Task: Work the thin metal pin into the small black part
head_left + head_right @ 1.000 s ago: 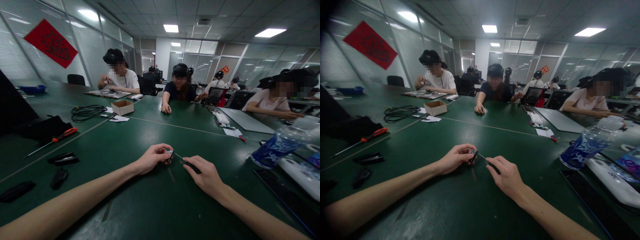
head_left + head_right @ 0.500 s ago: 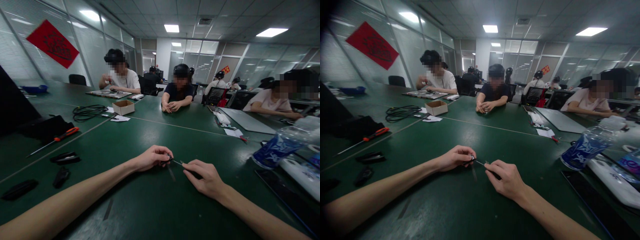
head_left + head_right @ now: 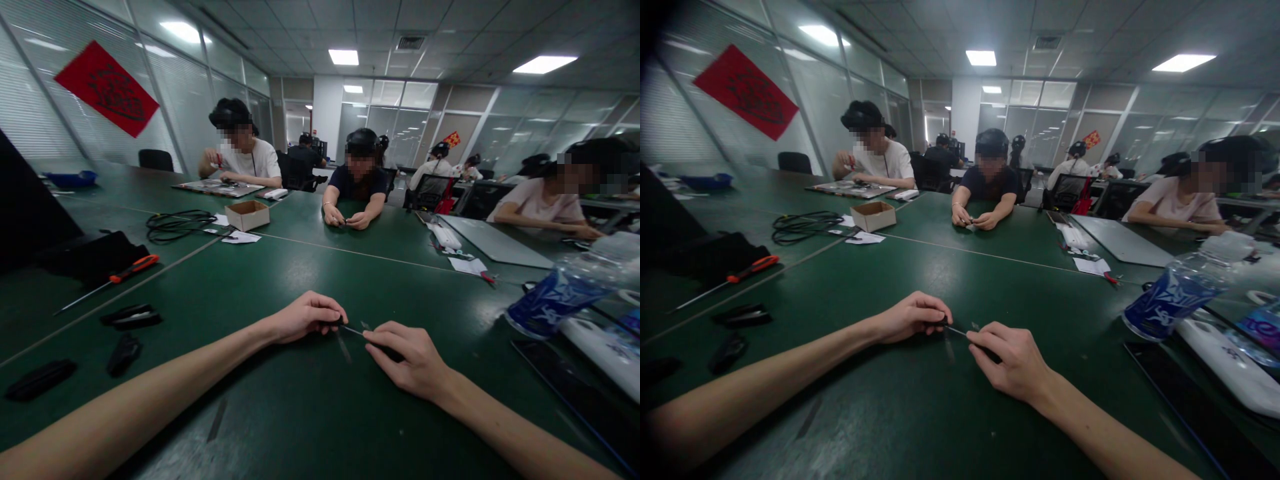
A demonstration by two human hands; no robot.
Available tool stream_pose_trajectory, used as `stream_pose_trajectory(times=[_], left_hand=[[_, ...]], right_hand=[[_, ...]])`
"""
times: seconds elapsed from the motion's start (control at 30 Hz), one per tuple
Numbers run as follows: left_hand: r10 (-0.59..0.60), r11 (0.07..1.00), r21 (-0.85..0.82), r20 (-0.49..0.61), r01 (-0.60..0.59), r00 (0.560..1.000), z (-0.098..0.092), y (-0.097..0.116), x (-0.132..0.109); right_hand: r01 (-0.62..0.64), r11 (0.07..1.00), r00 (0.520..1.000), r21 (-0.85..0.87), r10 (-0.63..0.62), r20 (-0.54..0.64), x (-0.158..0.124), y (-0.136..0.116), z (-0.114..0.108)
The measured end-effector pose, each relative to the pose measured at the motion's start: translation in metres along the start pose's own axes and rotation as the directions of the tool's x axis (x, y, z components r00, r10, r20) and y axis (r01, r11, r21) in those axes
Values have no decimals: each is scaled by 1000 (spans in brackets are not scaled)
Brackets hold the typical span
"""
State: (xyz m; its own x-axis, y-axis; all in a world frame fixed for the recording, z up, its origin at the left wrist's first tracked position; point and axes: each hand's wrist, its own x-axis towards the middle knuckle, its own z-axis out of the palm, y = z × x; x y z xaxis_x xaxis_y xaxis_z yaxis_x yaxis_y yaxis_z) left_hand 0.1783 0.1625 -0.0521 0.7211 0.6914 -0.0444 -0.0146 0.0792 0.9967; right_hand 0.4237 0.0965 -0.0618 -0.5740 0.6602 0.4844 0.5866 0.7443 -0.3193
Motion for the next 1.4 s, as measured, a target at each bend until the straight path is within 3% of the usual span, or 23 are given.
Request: stream_pose_trajectory(times=[0.13, 0.37, 0.63, 1.13, 1.4], left_hand=[[-1, 999, 46, 20, 0, 1000, 1, -1, 1], [17, 995, -97, -47, -22, 999, 4, -2, 3], [21, 980, -198, -46, -29, 999, 5, -4, 4], [82, 977, -195, -41, -88, 996, 6, -6, 3], [98, 991, -88, -71, -104, 993, 6, -8, 4]], right_hand=[[22, 999, 1000, -24, -21, 21, 2, -2, 1], [-46, 999, 999, -16, 46, -13, 2, -1, 1], [-134, 991, 988, -8, 133, -75, 4, 0, 1], [-152, 988, 985, -11, 151, -79, 5, -1, 0], [-130, 991, 989, -8, 129, -66, 3, 2, 2]])
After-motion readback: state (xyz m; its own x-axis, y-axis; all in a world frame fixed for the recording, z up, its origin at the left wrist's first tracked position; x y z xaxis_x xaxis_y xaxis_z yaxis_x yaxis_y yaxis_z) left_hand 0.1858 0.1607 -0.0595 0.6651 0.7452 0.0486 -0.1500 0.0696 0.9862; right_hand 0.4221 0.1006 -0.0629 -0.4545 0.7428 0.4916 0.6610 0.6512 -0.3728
